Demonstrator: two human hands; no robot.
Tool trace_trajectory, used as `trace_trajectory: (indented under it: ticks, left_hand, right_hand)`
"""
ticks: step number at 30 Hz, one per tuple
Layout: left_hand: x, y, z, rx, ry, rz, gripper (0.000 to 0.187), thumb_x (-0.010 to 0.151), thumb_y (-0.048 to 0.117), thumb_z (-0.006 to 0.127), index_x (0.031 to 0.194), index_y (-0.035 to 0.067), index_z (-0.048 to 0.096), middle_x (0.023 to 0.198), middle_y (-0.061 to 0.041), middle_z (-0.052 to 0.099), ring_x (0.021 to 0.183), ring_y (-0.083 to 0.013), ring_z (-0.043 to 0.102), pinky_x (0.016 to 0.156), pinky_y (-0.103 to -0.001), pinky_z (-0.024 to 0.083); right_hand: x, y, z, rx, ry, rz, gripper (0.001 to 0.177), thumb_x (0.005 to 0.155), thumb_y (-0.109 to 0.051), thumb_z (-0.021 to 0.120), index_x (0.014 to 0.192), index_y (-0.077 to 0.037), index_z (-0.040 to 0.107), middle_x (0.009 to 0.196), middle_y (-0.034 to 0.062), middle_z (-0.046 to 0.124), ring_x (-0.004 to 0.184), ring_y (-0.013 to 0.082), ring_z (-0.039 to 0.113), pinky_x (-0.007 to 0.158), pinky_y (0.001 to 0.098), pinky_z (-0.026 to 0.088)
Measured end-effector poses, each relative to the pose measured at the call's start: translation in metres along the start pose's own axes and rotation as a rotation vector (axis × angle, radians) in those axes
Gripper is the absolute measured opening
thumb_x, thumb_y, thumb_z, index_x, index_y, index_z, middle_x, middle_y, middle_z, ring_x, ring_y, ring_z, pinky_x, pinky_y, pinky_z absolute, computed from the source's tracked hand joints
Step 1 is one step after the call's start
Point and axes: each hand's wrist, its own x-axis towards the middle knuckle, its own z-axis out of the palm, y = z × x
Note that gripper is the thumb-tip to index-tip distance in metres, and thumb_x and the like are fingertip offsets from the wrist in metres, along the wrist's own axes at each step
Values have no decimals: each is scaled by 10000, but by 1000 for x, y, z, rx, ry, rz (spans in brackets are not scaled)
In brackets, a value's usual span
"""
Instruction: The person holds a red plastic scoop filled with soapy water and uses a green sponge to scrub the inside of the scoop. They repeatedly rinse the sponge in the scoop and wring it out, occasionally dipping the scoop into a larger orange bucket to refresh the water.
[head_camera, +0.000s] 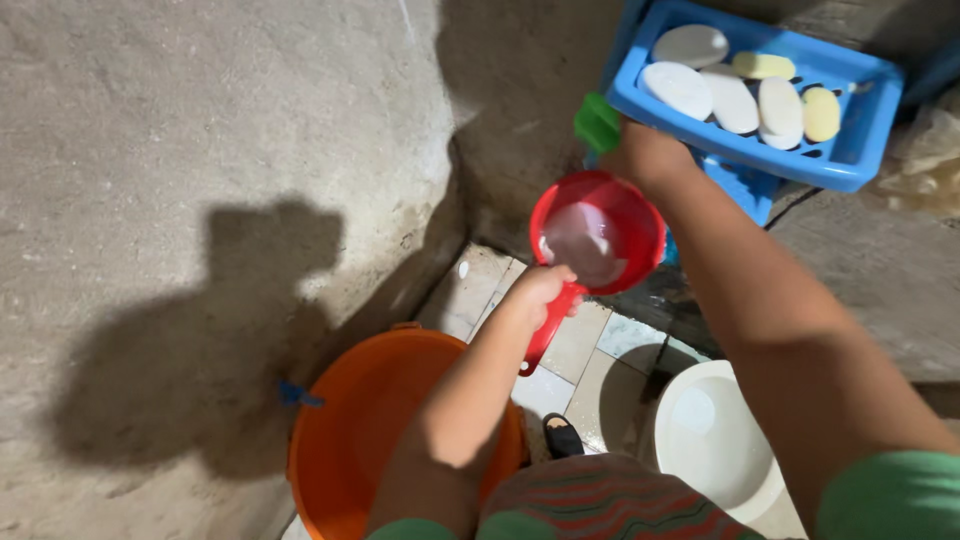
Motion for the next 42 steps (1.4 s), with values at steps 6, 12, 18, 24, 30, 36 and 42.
trace_trajectory:
  ticks: [6, 12, 18, 24, 30, 36, 42]
  left_hand:
    - [0, 1, 12, 27, -64, 15, 159, 785, 123, 448, 907, 36, 501, 665, -96, 554, 478, -193, 508, 375, -329, 406]
    - [6, -5, 17, 66, -37, -28, 136, 800, 62, 441, 905, -18, 472, 622, -152, 537, 473, -226, 520, 404, -333, 438]
    - [1, -3, 25, 91, -56, -12, 173, 787, 118, 411, 886, 12, 506, 597, -120, 546, 449, -205, 514, 373, -328, 416]
    - [-5, -7, 39, 108, -47, -47, 225, 854, 206, 396, 888, 6, 493, 583, -116, 509, 437, -204, 486, 389, -315, 405]
    - [-10, -15, 35, -1, -37, -40, 256, 831, 159, 326, 960, -10, 468, 672, -110, 581, 516, -205, 539, 431, -342, 449]
    - [-12, -24, 32, 24, 3, -37, 213, 800, 117, 465, 943, -35, 508, 671, -148, 560, 512, -208, 534, 438, -324, 457]
    - [-20, -16, 37, 83, 101, -53, 168, 792, 117, 452, 883, -13, 508, 621, -140, 549, 483, -216, 501, 442, -317, 446]
  right_hand:
    - [38, -13, 39, -693, -281, -88, 334, 809, -118, 475, 1131, -33, 497, 1053, 194, 558, 951, 330, 556, 795, 395, 445]
    - [43, -45, 33, -639, -402, -88, 330, 796, -124, 489, 1116, -69, 549, 1007, 152, 611, 881, 290, 608, 718, 395, 476]
    - [10, -61, 17, -449, -342, -20, 249, 741, -121, 527, 969, -112, 626, 943, 130, 621, 850, 283, 608, 628, 362, 499]
    - [6, -47, 8, -424, -370, -13, 231, 790, -132, 500, 977, -83, 624, 981, 153, 604, 868, 278, 605, 671, 354, 498]
    - [-23, -19, 6, -251, -273, -107, 340, 693, -109, 570, 1032, -93, 562, 940, 157, 598, 822, 309, 590, 666, 393, 477]
    - [-103, 34, -10, 3, 171, -189, 540, 556, -148, 664, 1080, -130, 534, 1023, 125, 565, 806, 323, 552, 670, 406, 460]
    - [-185, 82, 28, 102, 538, 91, 572, 646, -136, 712, 1146, -86, 438, 1089, 135, 533, 943, 347, 533, 787, 419, 447]
